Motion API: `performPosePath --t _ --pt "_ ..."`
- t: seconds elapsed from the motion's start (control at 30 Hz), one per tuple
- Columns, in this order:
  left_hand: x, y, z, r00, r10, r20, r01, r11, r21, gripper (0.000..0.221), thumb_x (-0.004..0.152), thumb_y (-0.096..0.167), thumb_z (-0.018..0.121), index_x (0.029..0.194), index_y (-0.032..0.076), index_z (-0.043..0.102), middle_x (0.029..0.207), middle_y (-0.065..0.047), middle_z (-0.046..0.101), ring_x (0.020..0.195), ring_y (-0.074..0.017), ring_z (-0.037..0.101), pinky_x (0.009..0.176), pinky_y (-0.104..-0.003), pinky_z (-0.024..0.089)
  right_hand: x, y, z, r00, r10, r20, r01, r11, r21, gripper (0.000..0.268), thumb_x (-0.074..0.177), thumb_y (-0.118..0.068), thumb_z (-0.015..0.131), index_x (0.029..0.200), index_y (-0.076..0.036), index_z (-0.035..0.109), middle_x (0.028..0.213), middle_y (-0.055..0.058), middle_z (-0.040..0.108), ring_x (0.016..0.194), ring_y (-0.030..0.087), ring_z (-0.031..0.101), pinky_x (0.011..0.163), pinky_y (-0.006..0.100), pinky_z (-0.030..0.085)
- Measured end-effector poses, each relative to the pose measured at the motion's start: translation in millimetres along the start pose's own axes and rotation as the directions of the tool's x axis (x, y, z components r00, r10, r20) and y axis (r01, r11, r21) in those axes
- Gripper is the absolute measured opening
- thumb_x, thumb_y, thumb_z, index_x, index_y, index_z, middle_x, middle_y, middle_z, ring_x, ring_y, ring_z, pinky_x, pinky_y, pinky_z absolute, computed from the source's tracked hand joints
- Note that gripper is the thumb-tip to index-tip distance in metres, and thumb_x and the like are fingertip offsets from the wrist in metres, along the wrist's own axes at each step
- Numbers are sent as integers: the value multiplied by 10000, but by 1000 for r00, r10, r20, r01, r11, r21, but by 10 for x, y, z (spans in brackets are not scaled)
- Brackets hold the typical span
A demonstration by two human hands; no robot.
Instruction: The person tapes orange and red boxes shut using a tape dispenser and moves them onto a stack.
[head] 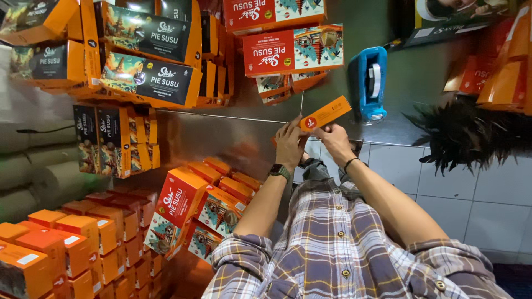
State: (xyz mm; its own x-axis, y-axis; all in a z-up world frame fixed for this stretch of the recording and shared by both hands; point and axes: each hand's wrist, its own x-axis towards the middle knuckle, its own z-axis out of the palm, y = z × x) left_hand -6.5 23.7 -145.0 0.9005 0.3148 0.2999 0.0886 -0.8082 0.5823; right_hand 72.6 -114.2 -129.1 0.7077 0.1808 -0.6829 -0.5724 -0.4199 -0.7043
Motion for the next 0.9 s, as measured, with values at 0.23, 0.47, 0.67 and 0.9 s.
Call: performPosePath --t 0.23,0.47,0.67,0.9 --pt "44 -20 -79 991 -34 126 29 998 48 159 935 361 729 966 260 610 1447 103 598 1184 -252 637 989 -463 461 -117 -128 -47 998 -36 57 36 999 -2 598 854 -713 764 756 -144 609 717 55 666 760 210 650 734 375 506" --pt "164 -26 -114 977 -48 207 55 998 -28 194 858 296 769 909 216 600 1353 13 646 1133 -295 643 1002 -462 445 22 -65 -27 1000 -21 -10 18 966 -258 469 913 -407 682 1026 39 775 976 264 748 1027 410 718 845 521 559" --pt "-26 127 -414 973 -226 41 229 969 -89 290 843 278 787 917 147 539 1157 -136 708 1054 -361 666 984 -460 456 -156 -292 -369 987 -162 21 153 963 222 556 1023 -321 627 1446 -31 411 1304 312 559 1140 325 584 917 451 522" --pt "-50 281 -594 910 -233 343 413 581 -701 748 971 304 731 1445 69 201 1393 -207 519 1275 -298 564 1041 -432 495 -373 -510 -874 708 -701 -83 645 594 481 276 849 14 812 1111 53 736 1167 195 653 1005 185 641 881 331 558"
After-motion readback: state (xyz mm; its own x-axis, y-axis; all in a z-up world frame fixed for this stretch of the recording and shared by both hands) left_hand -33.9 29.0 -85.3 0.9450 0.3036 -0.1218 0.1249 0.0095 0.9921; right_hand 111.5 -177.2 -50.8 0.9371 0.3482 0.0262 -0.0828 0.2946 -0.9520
